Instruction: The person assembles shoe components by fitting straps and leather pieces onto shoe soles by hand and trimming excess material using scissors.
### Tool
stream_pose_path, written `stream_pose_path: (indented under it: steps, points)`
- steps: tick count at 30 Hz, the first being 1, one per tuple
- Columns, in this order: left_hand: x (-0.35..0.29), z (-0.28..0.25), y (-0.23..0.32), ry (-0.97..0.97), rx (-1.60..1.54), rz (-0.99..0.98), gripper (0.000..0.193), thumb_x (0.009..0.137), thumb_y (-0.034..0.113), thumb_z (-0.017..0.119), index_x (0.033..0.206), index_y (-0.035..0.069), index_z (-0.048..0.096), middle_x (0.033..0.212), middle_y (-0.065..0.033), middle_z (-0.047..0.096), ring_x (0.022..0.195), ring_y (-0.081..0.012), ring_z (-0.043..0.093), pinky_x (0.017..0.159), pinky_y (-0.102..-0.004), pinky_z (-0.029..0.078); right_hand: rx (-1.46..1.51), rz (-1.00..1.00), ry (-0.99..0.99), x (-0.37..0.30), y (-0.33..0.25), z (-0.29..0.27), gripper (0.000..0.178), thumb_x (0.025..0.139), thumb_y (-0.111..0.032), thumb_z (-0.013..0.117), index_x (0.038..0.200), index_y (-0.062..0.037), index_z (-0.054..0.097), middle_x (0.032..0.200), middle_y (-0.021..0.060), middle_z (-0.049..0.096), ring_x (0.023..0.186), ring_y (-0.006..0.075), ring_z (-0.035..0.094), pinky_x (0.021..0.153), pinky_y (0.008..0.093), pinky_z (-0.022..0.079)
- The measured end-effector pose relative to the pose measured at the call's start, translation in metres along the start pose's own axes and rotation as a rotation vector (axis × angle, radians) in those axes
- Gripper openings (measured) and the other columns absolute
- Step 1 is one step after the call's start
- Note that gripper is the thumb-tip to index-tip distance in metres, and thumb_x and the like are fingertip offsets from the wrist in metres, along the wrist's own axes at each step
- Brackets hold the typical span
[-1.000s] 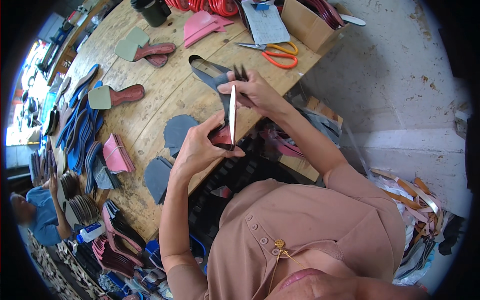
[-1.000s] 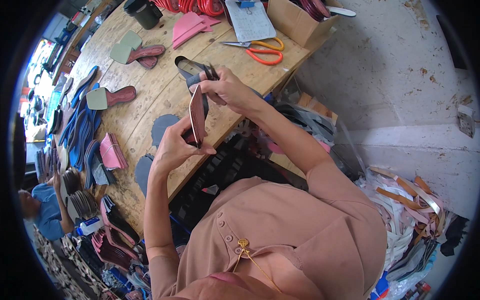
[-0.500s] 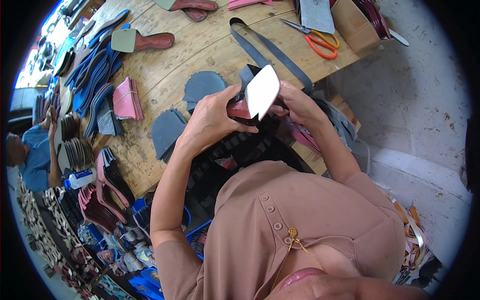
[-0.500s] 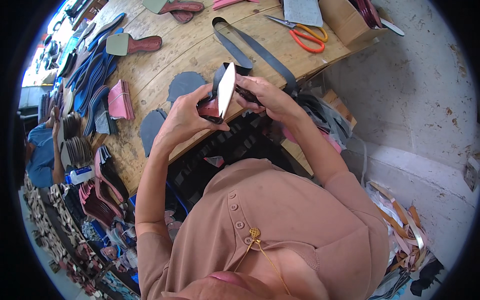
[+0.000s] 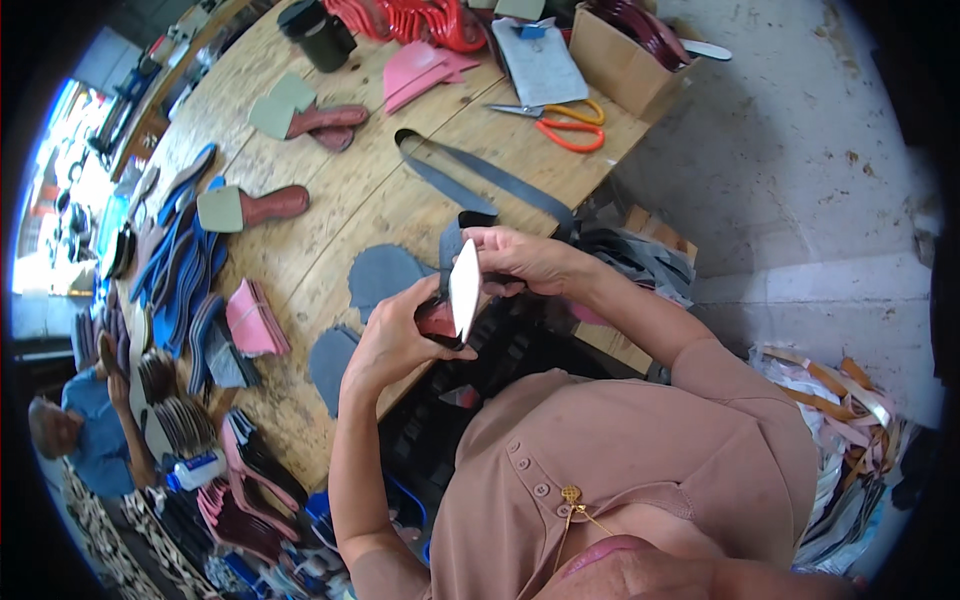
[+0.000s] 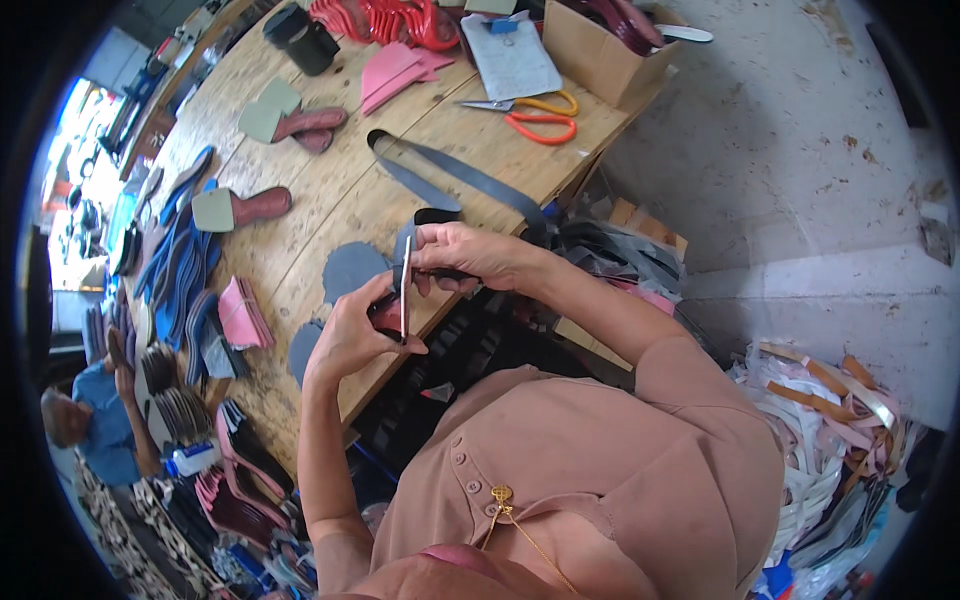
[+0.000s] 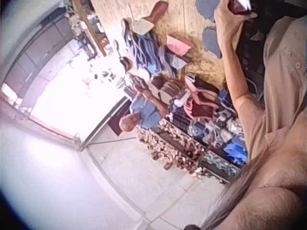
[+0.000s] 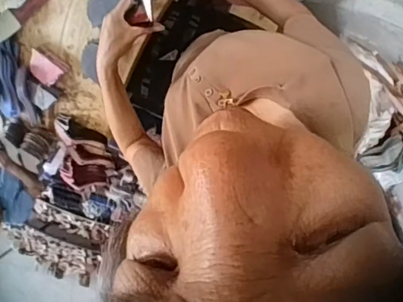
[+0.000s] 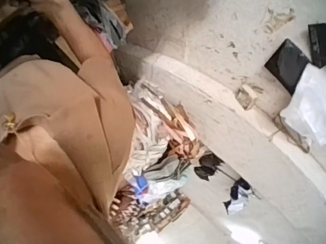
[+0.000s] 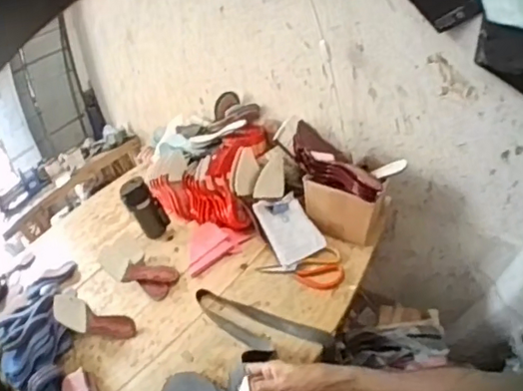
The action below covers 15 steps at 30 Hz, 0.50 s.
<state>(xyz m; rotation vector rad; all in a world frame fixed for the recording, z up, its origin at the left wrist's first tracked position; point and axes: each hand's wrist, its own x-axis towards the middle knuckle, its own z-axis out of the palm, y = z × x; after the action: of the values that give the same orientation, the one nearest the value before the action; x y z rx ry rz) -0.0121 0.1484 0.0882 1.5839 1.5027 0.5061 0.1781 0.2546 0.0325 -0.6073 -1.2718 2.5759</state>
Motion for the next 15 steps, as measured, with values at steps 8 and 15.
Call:
stream_pose_path:
  steps: [8, 15]
  points:
    - [-0.003, -0.003, 0.001, -0.021, 0.016, -0.06, 0.068, 0.056, 0.023, 0.09, 0.115, 0.006, 0.061, 0.086, -0.007, 0.062, 0.076, -0.0167, 0.053, 0.079, -0.0313, 0.047, -0.12, -0.12, 0.041, 0.001, -0.013, 0.0, 0.019, 0.095, -0.028, 0.059, 0.1, -0.0117, 0.051, 0.069, -0.0022, 0.057, 0.05, 0.0007, 0.042, 0.041, 0.0163, 0.027]
    - [-0.001, 0.046, -0.027, 0.42, 0.121, -0.03, 0.076, 0.059, 0.016, 0.085, 0.127, 0.002, 0.054, 0.097, -0.0167, 0.064, 0.089, -0.0307, 0.063, 0.078, -0.0365, 0.05, -0.19, -0.249, 0.057, -0.01, 0.015, 0.007, 0.074, 0.093, -0.049, 0.055, 0.142, -0.0018, 0.025, 0.109, 0.0084, 0.057, 0.056, 0.0043, 0.048, 0.042, 0.0183, 0.034]
